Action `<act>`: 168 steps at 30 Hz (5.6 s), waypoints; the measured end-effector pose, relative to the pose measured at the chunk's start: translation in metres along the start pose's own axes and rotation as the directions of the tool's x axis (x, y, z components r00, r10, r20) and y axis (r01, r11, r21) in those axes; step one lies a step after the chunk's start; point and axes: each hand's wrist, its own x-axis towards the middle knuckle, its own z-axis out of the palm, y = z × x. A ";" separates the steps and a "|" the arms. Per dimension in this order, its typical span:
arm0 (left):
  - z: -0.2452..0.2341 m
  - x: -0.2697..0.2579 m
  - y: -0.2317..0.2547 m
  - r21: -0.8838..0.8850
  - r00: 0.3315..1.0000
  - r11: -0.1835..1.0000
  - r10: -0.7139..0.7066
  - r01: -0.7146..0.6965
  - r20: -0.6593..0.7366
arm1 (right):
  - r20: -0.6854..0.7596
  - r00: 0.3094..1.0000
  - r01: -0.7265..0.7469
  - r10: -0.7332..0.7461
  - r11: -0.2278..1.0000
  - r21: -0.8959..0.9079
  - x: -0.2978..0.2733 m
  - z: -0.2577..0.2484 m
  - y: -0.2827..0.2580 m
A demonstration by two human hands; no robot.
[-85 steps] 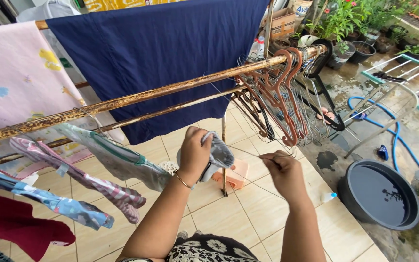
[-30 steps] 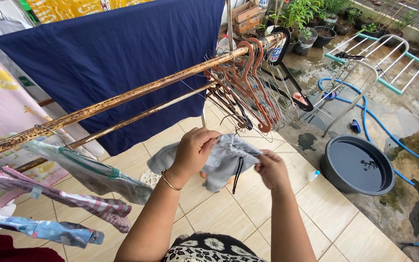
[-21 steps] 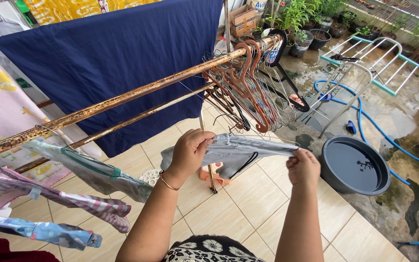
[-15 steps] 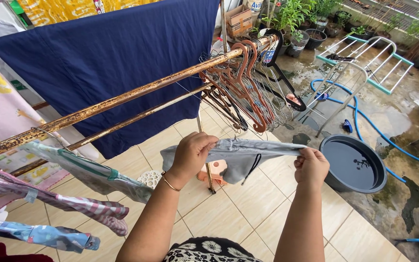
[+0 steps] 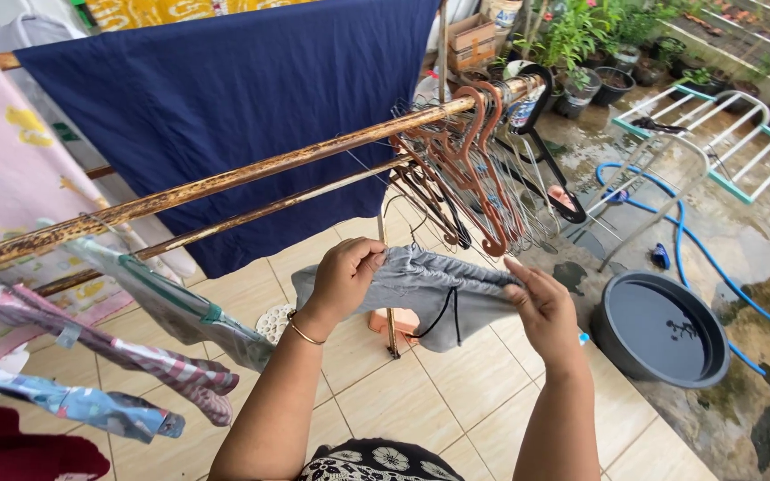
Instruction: The person takes clothes from an orange laundry basket, places them on hangers, and hangs them on a metal drying rack. Items include shorts, a patterned top, and other garments. The person adjusts spacing on the rack to avoid overlap.
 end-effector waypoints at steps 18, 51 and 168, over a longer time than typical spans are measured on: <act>-0.060 -0.028 -0.041 0.406 0.819 0.878 0.028 0.254 -0.573 | 0.208 0.976 -0.026 -0.068 0.909 0.416 0.054 0.041 -0.026; -0.112 -0.115 0.068 0.289 0.189 0.805 0.221 0.518 -0.957 | 0.423 0.848 0.110 -0.318 0.888 0.447 0.036 0.243 -0.058; -0.137 -0.144 0.035 -0.137 0.295 0.882 -0.292 0.450 -0.910 | 0.315 0.848 -0.487 0.426 0.861 0.149 0.036 0.334 0.182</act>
